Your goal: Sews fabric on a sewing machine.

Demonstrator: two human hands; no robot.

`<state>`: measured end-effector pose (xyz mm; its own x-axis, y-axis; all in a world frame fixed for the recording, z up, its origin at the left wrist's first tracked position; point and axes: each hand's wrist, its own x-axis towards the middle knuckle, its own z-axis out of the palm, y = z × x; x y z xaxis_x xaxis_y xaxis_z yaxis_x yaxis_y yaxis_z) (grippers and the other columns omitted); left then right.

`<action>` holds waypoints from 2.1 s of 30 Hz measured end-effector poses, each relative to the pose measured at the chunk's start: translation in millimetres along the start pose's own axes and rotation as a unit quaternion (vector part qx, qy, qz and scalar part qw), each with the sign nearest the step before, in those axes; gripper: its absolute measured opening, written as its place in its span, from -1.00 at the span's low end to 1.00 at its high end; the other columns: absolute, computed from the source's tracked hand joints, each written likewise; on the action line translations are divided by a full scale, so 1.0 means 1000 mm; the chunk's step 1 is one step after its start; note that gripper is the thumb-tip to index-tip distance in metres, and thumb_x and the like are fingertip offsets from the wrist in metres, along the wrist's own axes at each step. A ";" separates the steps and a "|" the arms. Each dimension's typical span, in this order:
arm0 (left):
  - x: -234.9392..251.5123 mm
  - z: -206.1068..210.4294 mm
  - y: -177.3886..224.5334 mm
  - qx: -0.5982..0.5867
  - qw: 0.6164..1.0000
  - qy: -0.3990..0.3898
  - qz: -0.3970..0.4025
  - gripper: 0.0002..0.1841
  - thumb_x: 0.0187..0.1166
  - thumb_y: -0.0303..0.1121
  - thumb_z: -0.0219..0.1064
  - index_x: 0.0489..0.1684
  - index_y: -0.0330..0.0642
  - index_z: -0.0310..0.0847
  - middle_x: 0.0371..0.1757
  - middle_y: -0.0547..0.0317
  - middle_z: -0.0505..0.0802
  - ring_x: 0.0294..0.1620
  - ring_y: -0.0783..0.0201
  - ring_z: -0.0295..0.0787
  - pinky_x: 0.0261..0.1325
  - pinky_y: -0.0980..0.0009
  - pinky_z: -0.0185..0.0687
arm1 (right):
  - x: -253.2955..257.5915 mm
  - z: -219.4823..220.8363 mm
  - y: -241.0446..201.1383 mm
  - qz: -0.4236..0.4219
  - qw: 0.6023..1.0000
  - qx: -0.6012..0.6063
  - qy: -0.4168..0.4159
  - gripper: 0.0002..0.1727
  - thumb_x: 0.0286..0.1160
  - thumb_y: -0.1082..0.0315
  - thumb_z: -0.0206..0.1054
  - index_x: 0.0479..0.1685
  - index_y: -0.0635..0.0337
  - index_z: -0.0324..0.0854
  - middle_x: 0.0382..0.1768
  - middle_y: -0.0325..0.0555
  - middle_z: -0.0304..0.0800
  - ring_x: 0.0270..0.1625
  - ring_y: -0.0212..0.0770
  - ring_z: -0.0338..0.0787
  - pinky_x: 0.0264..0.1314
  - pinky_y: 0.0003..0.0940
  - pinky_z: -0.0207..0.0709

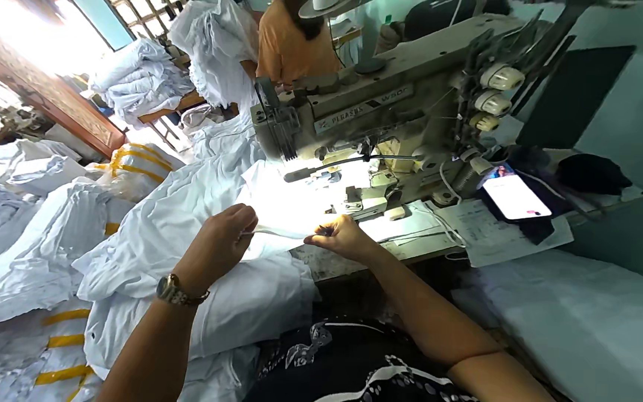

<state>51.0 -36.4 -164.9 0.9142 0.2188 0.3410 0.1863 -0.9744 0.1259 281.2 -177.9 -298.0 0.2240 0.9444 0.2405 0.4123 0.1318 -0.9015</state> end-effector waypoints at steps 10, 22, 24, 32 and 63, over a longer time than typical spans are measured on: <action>0.007 0.021 0.002 0.083 0.996 0.001 0.034 -0.92 0.48 -0.57 0.34 -0.24 -0.27 0.74 -0.31 -0.02 0.70 -0.29 0.01 0.75 -0.29 0.10 0.72 | 0.001 0.000 -0.001 0.005 1.000 -0.009 -0.001 -0.65 0.43 0.12 0.51 -0.59 0.15 0.67 -0.59 -0.40 0.52 -0.50 -0.62 0.41 -0.39 -0.61 0.30; 0.021 0.028 -0.026 0.079 0.996 -0.035 0.018 -0.91 0.52 -0.51 0.36 -0.21 -0.28 0.78 -0.28 -0.03 0.77 -0.16 -0.05 0.79 -0.06 -0.03 0.73 | 0.002 0.000 -0.003 0.001 1.000 -0.001 -0.008 -0.68 0.44 0.12 0.53 -0.49 0.17 0.74 -0.59 -0.40 0.56 -0.50 -0.65 0.42 -0.36 -0.64 0.32; 0.021 0.023 -0.037 0.031 0.999 -0.038 -0.018 -0.88 0.55 -0.38 0.36 -0.30 -0.23 0.76 -0.37 0.07 0.78 -0.22 0.05 0.74 -0.05 0.01 0.65 | 0.002 0.000 -0.004 0.007 1.000 0.002 -0.010 -0.68 0.45 0.13 0.53 -0.49 0.19 0.73 -0.59 -0.39 0.56 -0.50 -0.65 0.42 -0.35 -0.64 0.33; 0.013 0.010 0.042 0.111 0.992 -0.004 0.063 -0.87 0.53 -0.58 0.30 -0.16 -0.24 0.77 -0.27 -0.04 0.70 -0.25 -0.02 0.74 -0.30 0.12 0.72 | 0.001 -0.001 -0.001 0.006 1.000 0.012 0.014 -0.62 0.45 0.10 0.48 -0.64 0.13 0.65 -0.69 -0.46 0.46 -0.59 -0.65 0.36 -0.46 -0.61 0.25; 0.020 0.053 0.001 0.169 0.978 0.089 0.081 -0.78 0.53 -0.47 0.32 0.01 -0.33 0.82 -0.32 -0.13 0.77 -0.31 -0.08 0.81 -0.23 0.05 0.75 | 0.003 0.001 0.005 -0.040 0.999 -0.003 0.024 -0.50 0.51 0.08 0.43 -0.78 0.10 0.48 -0.73 -0.47 0.36 -0.61 -0.63 0.32 -0.49 -0.60 0.20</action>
<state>88.2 -35.4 -207.6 0.8698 0.0356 0.4922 0.1799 -0.9516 -0.2492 282.6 -174.1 -302.1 0.2321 0.9156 0.3283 0.4363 0.2036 -0.8764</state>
